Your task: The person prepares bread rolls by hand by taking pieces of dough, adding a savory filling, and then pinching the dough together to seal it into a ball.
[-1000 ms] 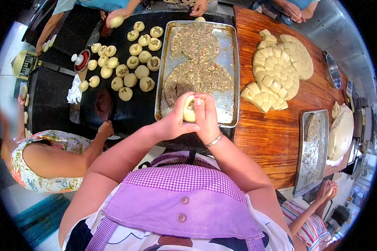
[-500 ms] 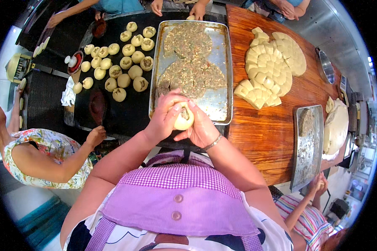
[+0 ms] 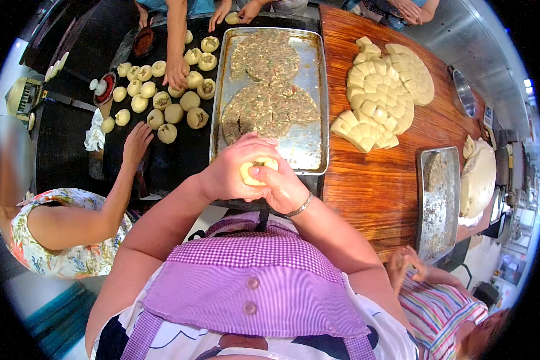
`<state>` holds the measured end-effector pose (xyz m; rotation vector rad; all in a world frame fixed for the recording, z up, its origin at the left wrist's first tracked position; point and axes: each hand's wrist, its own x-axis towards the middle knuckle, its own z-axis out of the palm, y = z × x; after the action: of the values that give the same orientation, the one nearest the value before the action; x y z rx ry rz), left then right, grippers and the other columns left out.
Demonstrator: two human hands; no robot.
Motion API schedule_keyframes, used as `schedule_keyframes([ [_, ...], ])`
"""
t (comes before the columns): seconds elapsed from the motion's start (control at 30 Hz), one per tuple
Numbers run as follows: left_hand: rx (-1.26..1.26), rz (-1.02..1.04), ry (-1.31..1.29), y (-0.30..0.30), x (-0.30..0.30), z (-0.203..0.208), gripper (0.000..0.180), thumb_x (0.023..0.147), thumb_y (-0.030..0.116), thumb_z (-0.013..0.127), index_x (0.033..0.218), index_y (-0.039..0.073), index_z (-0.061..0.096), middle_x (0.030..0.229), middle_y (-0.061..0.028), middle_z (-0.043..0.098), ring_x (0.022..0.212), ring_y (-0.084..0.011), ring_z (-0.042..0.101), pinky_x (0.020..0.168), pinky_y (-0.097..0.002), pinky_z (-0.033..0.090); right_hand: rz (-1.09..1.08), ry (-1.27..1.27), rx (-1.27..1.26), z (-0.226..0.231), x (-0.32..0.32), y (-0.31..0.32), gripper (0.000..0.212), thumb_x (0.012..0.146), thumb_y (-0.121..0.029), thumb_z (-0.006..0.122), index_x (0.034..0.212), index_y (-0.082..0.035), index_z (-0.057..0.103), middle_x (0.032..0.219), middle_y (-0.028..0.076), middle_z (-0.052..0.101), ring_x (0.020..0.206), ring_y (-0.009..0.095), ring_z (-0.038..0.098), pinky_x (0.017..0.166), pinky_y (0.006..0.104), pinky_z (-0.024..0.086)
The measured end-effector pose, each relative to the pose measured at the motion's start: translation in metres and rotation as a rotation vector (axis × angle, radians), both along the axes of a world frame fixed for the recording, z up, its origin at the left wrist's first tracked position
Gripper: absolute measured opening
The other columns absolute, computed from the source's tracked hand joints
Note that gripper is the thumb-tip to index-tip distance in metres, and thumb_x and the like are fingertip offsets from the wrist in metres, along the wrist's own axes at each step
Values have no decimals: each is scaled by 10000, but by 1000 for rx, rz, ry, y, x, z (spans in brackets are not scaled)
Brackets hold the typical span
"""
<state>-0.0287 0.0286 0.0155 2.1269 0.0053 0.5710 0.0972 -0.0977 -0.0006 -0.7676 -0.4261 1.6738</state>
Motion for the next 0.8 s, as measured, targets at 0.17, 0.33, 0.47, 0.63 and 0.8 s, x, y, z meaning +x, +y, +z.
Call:
schedule_keyframes([
  [0.17,120,279,116,-2,-6,18,728,592,215,872,1229,68,552,1186,-100,617,1211,-291,550,1092,-478,317,-46,-89,3,14,-3,5,562,981,-378,542,1408,-61,359,1274,146,557,1094,256,626,823,386,593],
  [0.33,-290,150,122,-8,-11,12,750,641,302,850,1274,57,531,1193,-98,619,1212,-250,537,1127,-484,248,-28,123,34,15,-3,5,651,1024,-528,212,1446,-46,328,1405,130,463,1294,224,480,1084,371,405],
  [0.47,-210,-55,145,-4,-9,10,844,653,332,841,1345,40,456,1194,-110,617,1176,-260,531,1120,-459,259,181,292,81,0,13,2,539,1031,-416,391,1400,-25,366,1313,166,531,1155,265,600,870,359,566],
  [0.63,-139,194,148,-13,-3,14,916,644,326,856,1378,29,395,1317,-132,521,1222,-319,479,1105,-471,273,-11,175,-21,15,18,5,443,970,-230,555,1337,-25,415,1184,149,582,1009,259,657,755,339,606],
  [0.8,-93,131,115,-15,2,7,752,642,337,871,1248,53,528,1229,-130,582,1262,-316,493,1125,-520,235,-97,-89,13,15,2,4,525,990,-411,490,1372,-66,390,1225,130,563,1068,243,617,871,386,559],
])
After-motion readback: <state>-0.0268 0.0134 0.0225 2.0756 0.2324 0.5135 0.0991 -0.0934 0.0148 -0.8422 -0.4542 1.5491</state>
